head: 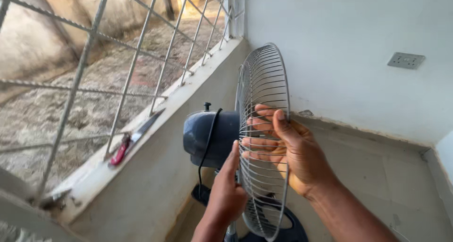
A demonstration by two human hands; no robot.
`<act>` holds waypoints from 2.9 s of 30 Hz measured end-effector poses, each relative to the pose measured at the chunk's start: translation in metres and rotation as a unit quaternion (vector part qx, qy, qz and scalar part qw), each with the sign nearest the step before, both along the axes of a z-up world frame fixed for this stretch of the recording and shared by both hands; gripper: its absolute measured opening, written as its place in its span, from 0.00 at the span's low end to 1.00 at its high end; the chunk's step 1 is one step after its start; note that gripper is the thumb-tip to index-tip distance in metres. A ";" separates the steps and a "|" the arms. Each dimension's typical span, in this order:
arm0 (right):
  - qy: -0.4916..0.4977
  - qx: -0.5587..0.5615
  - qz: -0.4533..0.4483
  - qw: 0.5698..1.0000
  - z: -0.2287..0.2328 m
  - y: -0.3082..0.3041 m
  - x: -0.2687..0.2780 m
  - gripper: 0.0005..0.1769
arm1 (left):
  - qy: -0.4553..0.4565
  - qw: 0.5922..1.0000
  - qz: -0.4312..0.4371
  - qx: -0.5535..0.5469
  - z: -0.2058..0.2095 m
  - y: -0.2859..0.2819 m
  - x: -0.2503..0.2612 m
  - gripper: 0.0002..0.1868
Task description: The person uses scissors to loosen and remove screws from the base of a standing fan, then detaches the front wire cage. The fan blades and motor housing remain visible on the floor.
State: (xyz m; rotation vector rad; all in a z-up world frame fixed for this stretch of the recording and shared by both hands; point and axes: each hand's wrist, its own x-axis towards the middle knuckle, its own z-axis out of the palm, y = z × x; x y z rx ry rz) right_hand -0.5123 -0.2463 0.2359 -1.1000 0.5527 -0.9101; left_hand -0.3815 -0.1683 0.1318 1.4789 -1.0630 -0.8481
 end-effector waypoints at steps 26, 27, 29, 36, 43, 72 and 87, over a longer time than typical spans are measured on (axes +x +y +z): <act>-0.065 0.364 -0.156 0.916 -0.113 0.000 -0.135 0.28 | -0.134 0.906 -0.208 0.342 -0.028 0.065 -0.094 0.62; -0.064 0.368 -0.152 0.915 -0.121 0.003 -0.139 0.28 | -0.122 0.902 -0.197 0.365 -0.039 0.076 -0.098 0.64; -0.070 0.371 -0.138 0.916 -0.137 0.005 -0.133 0.29 | -0.037 0.929 -0.210 0.303 -0.068 0.095 -0.095 0.63; 0.019 0.431 -0.138 0.892 -0.171 0.054 -0.109 0.29 | -0.152 0.947 0.042 0.281 -0.197 0.143 -0.135 0.43; 0.064 0.447 -0.097 0.887 -0.204 0.129 -0.093 0.29 | -0.182 0.899 0.096 0.387 -0.226 0.211 -0.140 0.45; 0.282 0.398 0.153 0.859 -0.499 0.222 -0.022 0.29 | -0.044 0.838 -0.014 0.544 -0.477 0.355 -0.011 0.25; 0.508 0.379 0.160 0.757 -0.668 0.215 -0.056 0.34 | 0.144 0.779 0.164 0.588 -0.603 0.428 0.068 0.21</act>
